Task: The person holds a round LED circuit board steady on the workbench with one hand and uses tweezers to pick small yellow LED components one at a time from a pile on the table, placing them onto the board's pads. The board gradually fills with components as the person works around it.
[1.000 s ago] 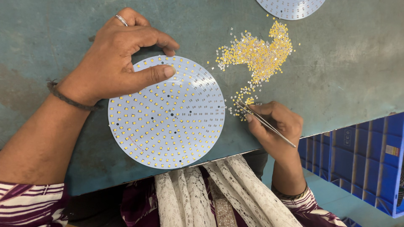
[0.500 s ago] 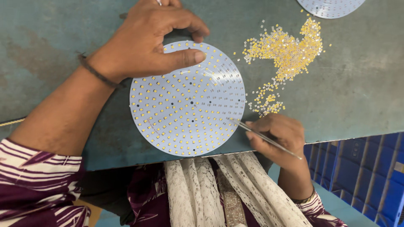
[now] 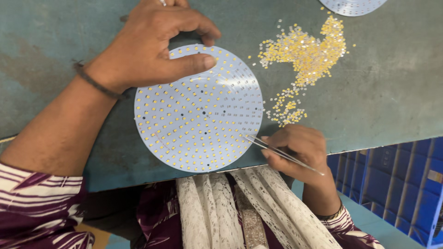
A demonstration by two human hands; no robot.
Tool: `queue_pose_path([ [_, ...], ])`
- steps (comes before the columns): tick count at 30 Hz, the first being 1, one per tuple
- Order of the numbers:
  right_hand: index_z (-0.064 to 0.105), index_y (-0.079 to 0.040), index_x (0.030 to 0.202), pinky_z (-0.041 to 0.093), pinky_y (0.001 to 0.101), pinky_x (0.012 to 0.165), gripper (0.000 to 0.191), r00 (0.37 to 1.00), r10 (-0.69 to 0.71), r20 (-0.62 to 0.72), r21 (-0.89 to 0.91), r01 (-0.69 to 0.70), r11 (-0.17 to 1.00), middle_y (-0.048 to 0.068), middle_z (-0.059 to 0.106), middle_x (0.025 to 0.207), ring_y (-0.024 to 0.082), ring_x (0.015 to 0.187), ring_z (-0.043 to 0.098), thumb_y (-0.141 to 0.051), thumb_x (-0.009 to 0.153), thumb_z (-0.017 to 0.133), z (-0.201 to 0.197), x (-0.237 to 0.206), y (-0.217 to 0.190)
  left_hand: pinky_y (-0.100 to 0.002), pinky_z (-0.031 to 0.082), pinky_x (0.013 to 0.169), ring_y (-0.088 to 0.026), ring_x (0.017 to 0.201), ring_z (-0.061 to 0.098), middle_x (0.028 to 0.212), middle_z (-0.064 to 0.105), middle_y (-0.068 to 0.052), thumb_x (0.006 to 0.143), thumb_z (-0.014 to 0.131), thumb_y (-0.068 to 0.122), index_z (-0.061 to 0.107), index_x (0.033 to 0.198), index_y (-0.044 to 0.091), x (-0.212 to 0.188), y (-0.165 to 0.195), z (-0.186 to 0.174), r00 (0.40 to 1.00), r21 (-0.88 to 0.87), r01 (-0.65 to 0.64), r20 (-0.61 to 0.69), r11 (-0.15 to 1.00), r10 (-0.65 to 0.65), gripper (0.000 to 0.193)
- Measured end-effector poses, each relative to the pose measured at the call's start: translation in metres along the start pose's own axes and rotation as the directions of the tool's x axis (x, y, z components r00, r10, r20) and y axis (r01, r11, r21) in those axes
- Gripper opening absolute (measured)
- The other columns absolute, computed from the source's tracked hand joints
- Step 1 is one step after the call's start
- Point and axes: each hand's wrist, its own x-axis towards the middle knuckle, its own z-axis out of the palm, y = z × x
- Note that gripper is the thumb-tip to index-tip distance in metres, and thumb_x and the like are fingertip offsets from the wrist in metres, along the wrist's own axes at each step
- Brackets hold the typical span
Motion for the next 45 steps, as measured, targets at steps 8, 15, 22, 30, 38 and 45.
queue_pose_path([
  [8, 0.066, 0.002, 0.087, 0.051, 0.0241, 0.060, 0.018, 0.956, 0.148, -0.252, -0.064, -0.169, 0.983, 0.012, 0.073, 0.086, 0.017, 0.073, 0.070, -0.009, 0.087, 0.080, -0.014, -0.026, 0.017, -0.039, 0.046, 0.092, -0.024, 0.098, 0.059, 0.099, 0.072, -0.004, 0.098, 0.075, 0.044, 0.075, 0.113, 0.007, 0.000, 0.005, -0.002, 1.000, -0.008, 0.021, 0.008, 1.000, -0.021, 0.040],
  [15, 0.064, 0.002, 0.082, 0.050, 0.0265, 0.061, 0.021, 0.971, 0.110, -0.211, -0.088, -0.130, 0.988, 0.012, 0.072, 0.083, 0.017, 0.070, 0.069, -0.008, 0.083, 0.083, -0.014, -0.025, 0.019, -0.038, 0.048, 0.096, -0.022, 0.100, 0.060, 0.101, 0.072, -0.005, 0.098, 0.075, 0.042, 0.075, 0.114, 0.006, 0.000, 0.006, -0.003, 1.000, -0.010, 0.008, 0.001, 1.000, -0.008, 0.039],
  [22, 0.064, 0.001, 0.083, 0.052, 0.0254, 0.061, 0.021, 0.981, 0.094, -0.169, -0.048, -0.103, 0.993, 0.011, 0.071, 0.083, 0.017, 0.073, 0.071, -0.009, 0.083, 0.083, -0.019, -0.023, 0.016, -0.038, 0.048, 0.094, -0.022, 0.098, 0.061, 0.099, 0.072, -0.006, 0.097, 0.076, 0.041, 0.075, 0.113, 0.006, 0.000, 0.006, -0.004, 1.000, -0.018, 0.013, 0.005, 1.000, -0.013, 0.039],
  [30, 0.066, 0.002, 0.081, 0.051, 0.0267, 0.060, 0.018, 0.981, 0.120, -0.154, -0.043, -0.128, 0.991, 0.011, 0.071, 0.079, 0.017, 0.069, 0.070, -0.004, 0.078, 0.082, -0.019, -0.022, 0.015, -0.037, 0.048, 0.094, -0.021, 0.096, 0.061, 0.099, 0.072, -0.006, 0.098, 0.076, 0.041, 0.075, 0.113, 0.006, 0.001, 0.006, -0.004, 1.000, -0.030, 0.002, 0.004, 1.000, -0.002, 0.038],
  [38, 0.065, 0.002, 0.084, 0.055, 0.0288, 0.068, 0.018, 0.987, 0.069, -0.144, -0.045, -0.076, 0.996, 0.012, 0.072, 0.084, 0.020, 0.077, 0.073, -0.005, 0.084, 0.082, -0.020, -0.020, 0.018, -0.038, 0.047, 0.093, -0.022, 0.095, 0.060, 0.098, 0.072, -0.005, 0.098, 0.076, 0.043, 0.075, 0.113, 0.007, 0.000, 0.006, -0.004, 1.000, -0.015, 0.017, 0.008, 1.000, -0.017, 0.040],
  [45, 0.069, -0.003, 0.086, 0.053, 0.0294, 0.064, 0.016, 1.000, 0.009, -0.012, 0.004, -0.009, 1.000, 0.008, 0.075, 0.084, 0.018, 0.071, 0.072, -0.009, 0.080, 0.083, -0.015, -0.006, 0.018, -0.038, 0.045, 0.094, -0.020, 0.096, 0.059, 0.102, 0.072, -0.003, 0.099, 0.075, 0.044, 0.074, 0.116, 0.008, -0.001, 0.003, -0.002, 1.000, -0.019, 0.015, 0.009, 1.000, -0.015, 0.040],
])
